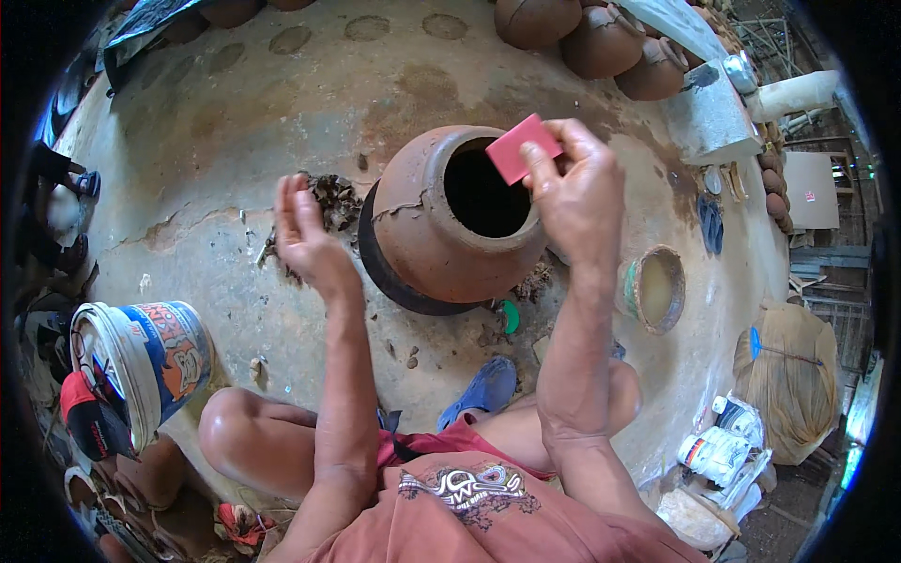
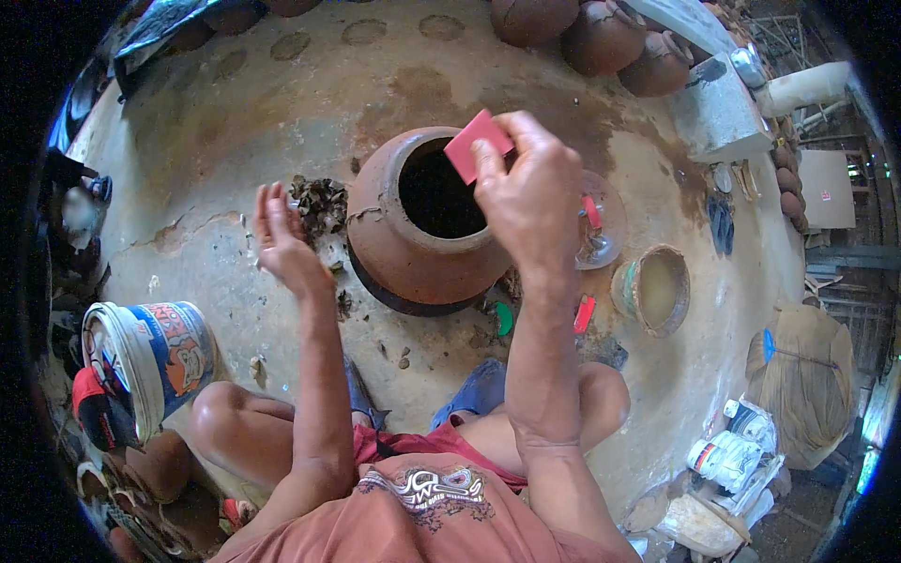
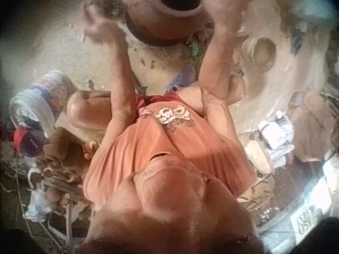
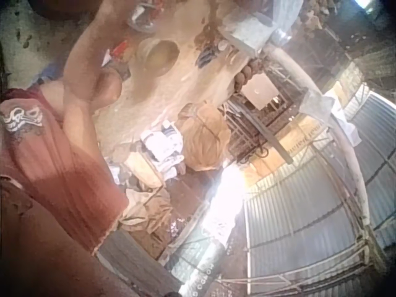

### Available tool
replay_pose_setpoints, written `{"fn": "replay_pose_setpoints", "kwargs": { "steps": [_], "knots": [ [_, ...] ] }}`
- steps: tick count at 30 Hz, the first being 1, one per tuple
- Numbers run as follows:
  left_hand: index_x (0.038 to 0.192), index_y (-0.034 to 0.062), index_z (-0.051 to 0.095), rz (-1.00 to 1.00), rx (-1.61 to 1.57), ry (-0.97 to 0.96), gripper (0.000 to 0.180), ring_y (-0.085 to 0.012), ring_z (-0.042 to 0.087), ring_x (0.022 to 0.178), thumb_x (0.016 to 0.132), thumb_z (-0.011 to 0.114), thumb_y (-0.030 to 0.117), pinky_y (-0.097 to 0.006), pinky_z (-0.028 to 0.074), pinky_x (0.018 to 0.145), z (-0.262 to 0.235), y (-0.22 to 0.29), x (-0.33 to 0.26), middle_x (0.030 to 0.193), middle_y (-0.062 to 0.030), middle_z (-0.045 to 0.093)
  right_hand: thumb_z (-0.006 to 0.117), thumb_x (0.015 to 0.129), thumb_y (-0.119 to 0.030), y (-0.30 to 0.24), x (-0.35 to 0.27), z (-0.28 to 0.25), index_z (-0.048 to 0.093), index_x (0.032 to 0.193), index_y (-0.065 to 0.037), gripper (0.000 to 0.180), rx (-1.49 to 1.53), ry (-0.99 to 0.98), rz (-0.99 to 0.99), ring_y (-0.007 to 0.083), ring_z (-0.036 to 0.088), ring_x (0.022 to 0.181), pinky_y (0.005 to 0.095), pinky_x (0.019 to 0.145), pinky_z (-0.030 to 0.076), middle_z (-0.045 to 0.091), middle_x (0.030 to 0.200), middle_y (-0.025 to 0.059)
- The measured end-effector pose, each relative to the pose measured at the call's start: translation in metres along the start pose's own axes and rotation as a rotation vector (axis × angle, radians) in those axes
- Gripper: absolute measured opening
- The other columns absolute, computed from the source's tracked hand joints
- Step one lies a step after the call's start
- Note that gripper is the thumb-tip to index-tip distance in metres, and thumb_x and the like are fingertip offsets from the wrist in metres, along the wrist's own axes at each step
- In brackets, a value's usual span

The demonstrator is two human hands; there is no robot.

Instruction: The person smooths the interior and exterior of a large clay vessel using a small scraper and a sponge.

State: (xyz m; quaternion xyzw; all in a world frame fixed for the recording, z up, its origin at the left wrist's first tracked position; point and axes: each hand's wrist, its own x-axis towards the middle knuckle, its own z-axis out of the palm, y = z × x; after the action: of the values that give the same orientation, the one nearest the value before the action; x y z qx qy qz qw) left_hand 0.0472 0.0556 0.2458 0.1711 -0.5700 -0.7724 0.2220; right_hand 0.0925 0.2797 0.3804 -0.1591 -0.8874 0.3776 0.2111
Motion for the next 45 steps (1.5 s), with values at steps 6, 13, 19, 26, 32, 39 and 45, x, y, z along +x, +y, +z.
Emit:
{"fn": "replay_pose_setpoints", "kwargs": {
  "steps": [6,13,19,26,32,39,45],
  "knots": [
    [0.153,-0.0007,0.056,0.189,0.225,-0.424,0.047,-0.0288,0.049,0.149,0.110,0.058,0.019,-0.042,0.034,0.125,0.021,0.017,-0.075,0.156,-0.0163,0.058,0.068,0.091,-0.012,-0.014,-0.010,0.030,0.074,0.098,0.002,0.016,-0.221,-0.067,-0.082,0.0441,0.076,0.089,0.0523,0.080,0.060,0.075,0.091,0.0277],
    [0.156,0.0154,0.057,0.281,0.512,-0.547,0.054,-0.0384,0.031,0.159,0.108,0.060,0.038,-0.062,0.013,0.129,0.022,0.012,-0.085,0.162,-0.0069,0.054,0.067,0.090,-0.009,-0.011,-0.010,0.044,0.072,0.095,0.003,0.015,-0.137,-0.133,-0.170,0.0463,0.072,0.085,0.0539,0.076,0.056,0.071,0.088,0.0290],
    [0.154,0.0143,0.060,0.286,0.480,-0.539,0.052,-0.0382,0.035,0.157,0.106,0.061,0.035,-0.062,0.016,0.128,0.023,0.012,-0.082,0.157,-0.0079,0.059,0.069,0.089,-0.008,-0.009,-0.012,0.046,0.075,0.096,0.000,0.012,-0.097,-0.174,-0.290,0.0429,0.072,0.092,0.0511,0.080,0.056,0.073,0.092,0.0218],
    [0.150,0.0083,0.063,0.290,0.484,-0.564,0.046,-0.0361,0.038,0.156,0.106,0.059,0.024,-0.049,0.025,0.129,0.026,0.014,-0.074,0.154,-0.0099,0.062,0.070,0.088,-0.010,-0.001,-0.013,0.044,0.076,0.098,-0.004,0.013,-0.081,-0.224,-0.349,0.0408,0.073,0.088,0.0515,0.078,0.058,0.074,0.093,0.0198],
    [0.143,0.0075,0.069,0.316,0.394,-0.589,0.044,-0.0417,0.046,0.149,0.105,0.061,0.028,-0.051,0.031,0.125,0.034,0.008,-0.057,0.141,-0.0134,0.071,0.069,0.088,-0.010,0.003,-0.011,0.038,0.075,0.095,-0.004,0.011,-0.041,-0.298,-0.389,0.0401,0.073,0.090,0.0520,0.079,0.058,0.074,0.093,0.0194],
    [0.137,0.0077,0.073,0.290,0.348,-0.727,0.039,-0.0402,0.050,0.147,0.106,0.060,0.027,-0.049,0.037,0.122,0.044,0.006,-0.029,0.139,-0.0136,0.072,0.070,0.086,-0.010,0.008,-0.008,0.035,0.073,0.093,-0.002,0.010,-0.031,-0.337,-0.425,0.0403,0.072,0.092,0.0514,0.082,0.057,0.073,0.092,0.0198],
    [0.135,0.0065,0.074,0.265,0.304,-0.917,0.040,-0.0376,0.052,0.147,0.107,0.060,0.030,-0.046,0.041,0.121,0.060,0.004,-0.002,0.138,-0.0129,0.073,0.071,0.085,-0.010,0.012,-0.008,0.030,0.073,0.091,-0.003,0.009,-0.021,-0.400,-0.425,0.0405,0.072,0.090,0.0513,0.082,0.057,0.073,0.089,0.0196]
  ]
}}
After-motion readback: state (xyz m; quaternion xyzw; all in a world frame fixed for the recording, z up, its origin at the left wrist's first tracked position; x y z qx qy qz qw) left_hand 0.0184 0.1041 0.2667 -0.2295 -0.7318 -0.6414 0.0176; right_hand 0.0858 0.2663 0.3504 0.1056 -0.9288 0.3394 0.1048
